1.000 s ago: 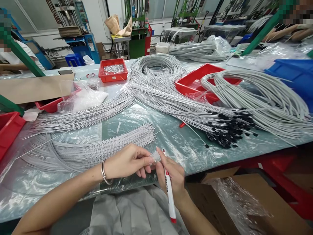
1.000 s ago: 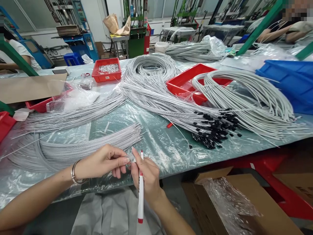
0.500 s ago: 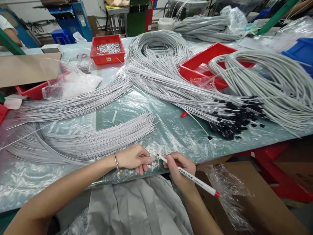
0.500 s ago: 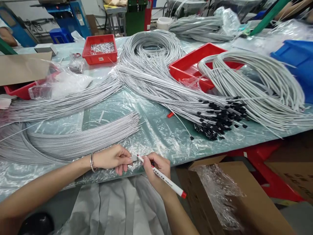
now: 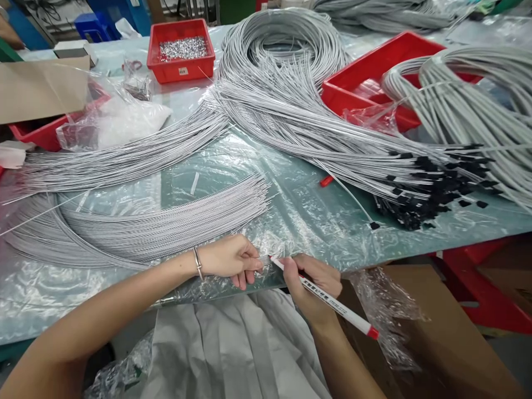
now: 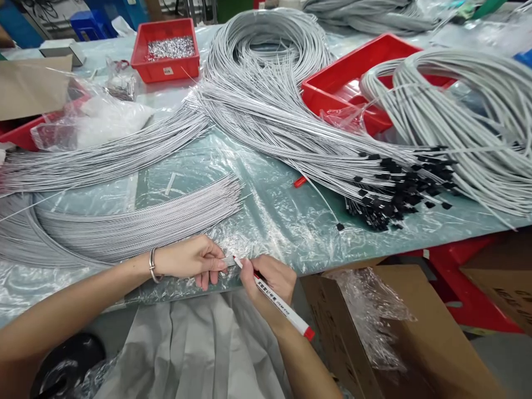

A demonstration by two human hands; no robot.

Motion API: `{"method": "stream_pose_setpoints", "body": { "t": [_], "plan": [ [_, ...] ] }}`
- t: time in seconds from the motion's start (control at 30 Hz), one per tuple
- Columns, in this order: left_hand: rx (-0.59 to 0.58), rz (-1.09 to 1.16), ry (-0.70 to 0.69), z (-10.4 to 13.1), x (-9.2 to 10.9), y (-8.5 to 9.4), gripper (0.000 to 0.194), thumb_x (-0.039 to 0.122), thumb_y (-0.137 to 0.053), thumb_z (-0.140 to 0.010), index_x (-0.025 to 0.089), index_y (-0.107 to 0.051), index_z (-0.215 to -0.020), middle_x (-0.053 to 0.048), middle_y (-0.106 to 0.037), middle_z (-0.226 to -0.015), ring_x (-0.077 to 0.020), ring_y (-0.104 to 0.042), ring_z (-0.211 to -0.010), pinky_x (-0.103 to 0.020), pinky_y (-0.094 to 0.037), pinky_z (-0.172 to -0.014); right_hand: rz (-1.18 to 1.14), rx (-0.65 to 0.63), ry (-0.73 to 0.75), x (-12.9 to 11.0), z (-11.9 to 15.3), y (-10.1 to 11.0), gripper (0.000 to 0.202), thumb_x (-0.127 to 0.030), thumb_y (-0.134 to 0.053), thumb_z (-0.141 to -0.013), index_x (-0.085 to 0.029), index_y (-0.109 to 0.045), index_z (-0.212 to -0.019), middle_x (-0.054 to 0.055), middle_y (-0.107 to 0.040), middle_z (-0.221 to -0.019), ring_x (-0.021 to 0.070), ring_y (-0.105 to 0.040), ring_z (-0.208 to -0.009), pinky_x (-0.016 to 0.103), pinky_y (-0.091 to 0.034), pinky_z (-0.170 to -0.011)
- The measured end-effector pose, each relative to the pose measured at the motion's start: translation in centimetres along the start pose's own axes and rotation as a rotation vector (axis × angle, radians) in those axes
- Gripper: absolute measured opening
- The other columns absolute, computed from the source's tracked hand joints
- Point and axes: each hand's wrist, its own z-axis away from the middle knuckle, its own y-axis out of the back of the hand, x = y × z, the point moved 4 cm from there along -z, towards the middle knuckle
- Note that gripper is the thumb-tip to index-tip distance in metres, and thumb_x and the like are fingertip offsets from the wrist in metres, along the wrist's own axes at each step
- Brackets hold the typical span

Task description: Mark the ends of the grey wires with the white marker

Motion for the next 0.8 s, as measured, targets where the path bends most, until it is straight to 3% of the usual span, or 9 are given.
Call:
{"method": "stream_pose_setpoints", "body": {
  "t": [0.8],
  "plan": [
    [-0.004,-0.017,0.002,-0.09,-0.32,0.02,0.025,0.028,-0.047,-0.087,0.008,-0.053,-0.075,-0.005,-0.060,-0.068,-0.0111,-0.059,-0.053,-0.019,-0.049,-0.048,-0.065,-0.065,0.006,0.69,0.48,0.15,0.019,-0.002,-0.054,-0.074,-0.013,-0.051,-0.060,-0.001,-0.042,-0.049,0.0067,-0.037,-0.044,0.023,-0.027,-0.045]
  ]
}}
